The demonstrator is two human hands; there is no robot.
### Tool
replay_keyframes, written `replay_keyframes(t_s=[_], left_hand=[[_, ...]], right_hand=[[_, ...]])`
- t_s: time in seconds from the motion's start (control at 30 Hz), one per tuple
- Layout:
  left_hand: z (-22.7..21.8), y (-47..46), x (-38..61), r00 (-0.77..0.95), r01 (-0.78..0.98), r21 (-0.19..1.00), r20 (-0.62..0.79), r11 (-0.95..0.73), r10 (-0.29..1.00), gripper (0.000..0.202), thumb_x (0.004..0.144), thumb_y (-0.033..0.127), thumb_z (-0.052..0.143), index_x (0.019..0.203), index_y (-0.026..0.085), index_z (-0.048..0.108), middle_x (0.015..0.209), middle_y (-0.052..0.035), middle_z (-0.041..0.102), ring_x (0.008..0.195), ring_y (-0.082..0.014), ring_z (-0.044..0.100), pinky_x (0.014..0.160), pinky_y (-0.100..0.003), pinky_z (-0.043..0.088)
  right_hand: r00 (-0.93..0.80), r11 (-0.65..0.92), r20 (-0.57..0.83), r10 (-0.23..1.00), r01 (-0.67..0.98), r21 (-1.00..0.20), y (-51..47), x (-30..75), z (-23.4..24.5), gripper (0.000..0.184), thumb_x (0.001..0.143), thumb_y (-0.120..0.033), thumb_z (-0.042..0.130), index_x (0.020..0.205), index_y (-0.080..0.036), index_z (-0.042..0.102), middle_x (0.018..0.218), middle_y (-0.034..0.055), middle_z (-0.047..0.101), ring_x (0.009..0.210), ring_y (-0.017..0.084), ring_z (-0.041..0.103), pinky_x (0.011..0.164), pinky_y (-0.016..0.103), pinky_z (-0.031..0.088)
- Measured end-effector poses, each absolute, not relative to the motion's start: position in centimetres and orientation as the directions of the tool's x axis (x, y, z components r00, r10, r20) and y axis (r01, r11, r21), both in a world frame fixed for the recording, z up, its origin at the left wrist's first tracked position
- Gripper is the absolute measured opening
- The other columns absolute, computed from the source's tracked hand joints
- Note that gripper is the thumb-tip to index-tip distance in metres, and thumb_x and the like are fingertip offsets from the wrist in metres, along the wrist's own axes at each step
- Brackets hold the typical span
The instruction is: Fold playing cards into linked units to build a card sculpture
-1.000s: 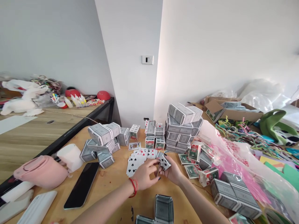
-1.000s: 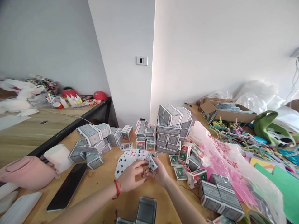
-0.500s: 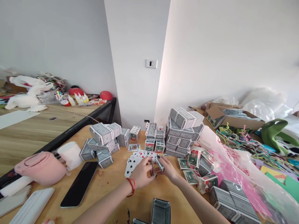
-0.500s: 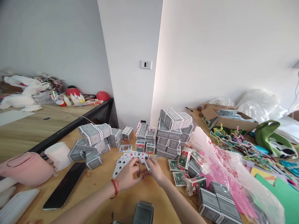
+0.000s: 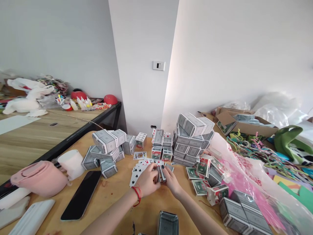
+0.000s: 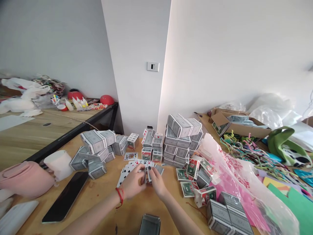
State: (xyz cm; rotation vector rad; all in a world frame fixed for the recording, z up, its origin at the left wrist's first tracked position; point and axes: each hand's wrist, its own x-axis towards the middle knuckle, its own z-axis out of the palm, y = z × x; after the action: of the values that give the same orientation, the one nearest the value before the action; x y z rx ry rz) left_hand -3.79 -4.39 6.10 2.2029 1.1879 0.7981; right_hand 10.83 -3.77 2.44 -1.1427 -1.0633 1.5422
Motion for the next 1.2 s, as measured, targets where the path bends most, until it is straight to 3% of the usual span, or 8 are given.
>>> replay_keyframes(t_s=[0.27,0.6,1.2], left_hand=[[6.7,-4.4,-3.0,0.414,0.568,0.678,0.255,-0.466,0.874,0.017,0.061,0.009,0.05,0.054,0.017,0.037,0.097,-0.0036,0.05,0.077,-0.0136,0.052,0.066,-0.026,0.043],[6.9,-4.7,-3.3,0.388,0.538,0.706,0.276,-0.46,0.879,0.018,0.063,0.008,0.048,0.055,0.017,0.035,0.094,-0.0029,0.049,0.078,-0.0124,0.052,0.069,-0.025,0.042],[6.9,-3.9,-2.9,0.513,0.679,0.489,0.218,-0.548,0.83,0.009,0.063,0.017,0.056,0.057,0.016,0.049,0.087,-0.0039,0.048,0.065,-0.0118,0.049,0.061,-0.025,0.039]], right_hand=[[-0.144,-0.13,-0.113,0.983,-0.117,-0.985,-3.3,10.8,2.5,0.042,0.069,-0.059,0.053,0.085,-0.021,0.058,0.071,0.0005,0.056,0.068,0.016,0.053,0.059,0.026,0.042],[-0.13,-0.149,-0.133,0.983,-0.127,-0.981,-3.3,10.2,2.9,0.047,0.069,-0.064,0.047,0.085,-0.021,0.056,0.067,-0.0001,0.057,0.063,0.015,0.053,0.055,0.025,0.041],[-0.027,-0.179,-0.178,0.984,-0.026,-0.983,-3.2,10.4,3.0,0.043,0.064,-0.059,0.054,0.08,-0.019,0.052,0.071,0.0001,0.058,0.067,0.014,0.056,0.053,0.023,0.042]])
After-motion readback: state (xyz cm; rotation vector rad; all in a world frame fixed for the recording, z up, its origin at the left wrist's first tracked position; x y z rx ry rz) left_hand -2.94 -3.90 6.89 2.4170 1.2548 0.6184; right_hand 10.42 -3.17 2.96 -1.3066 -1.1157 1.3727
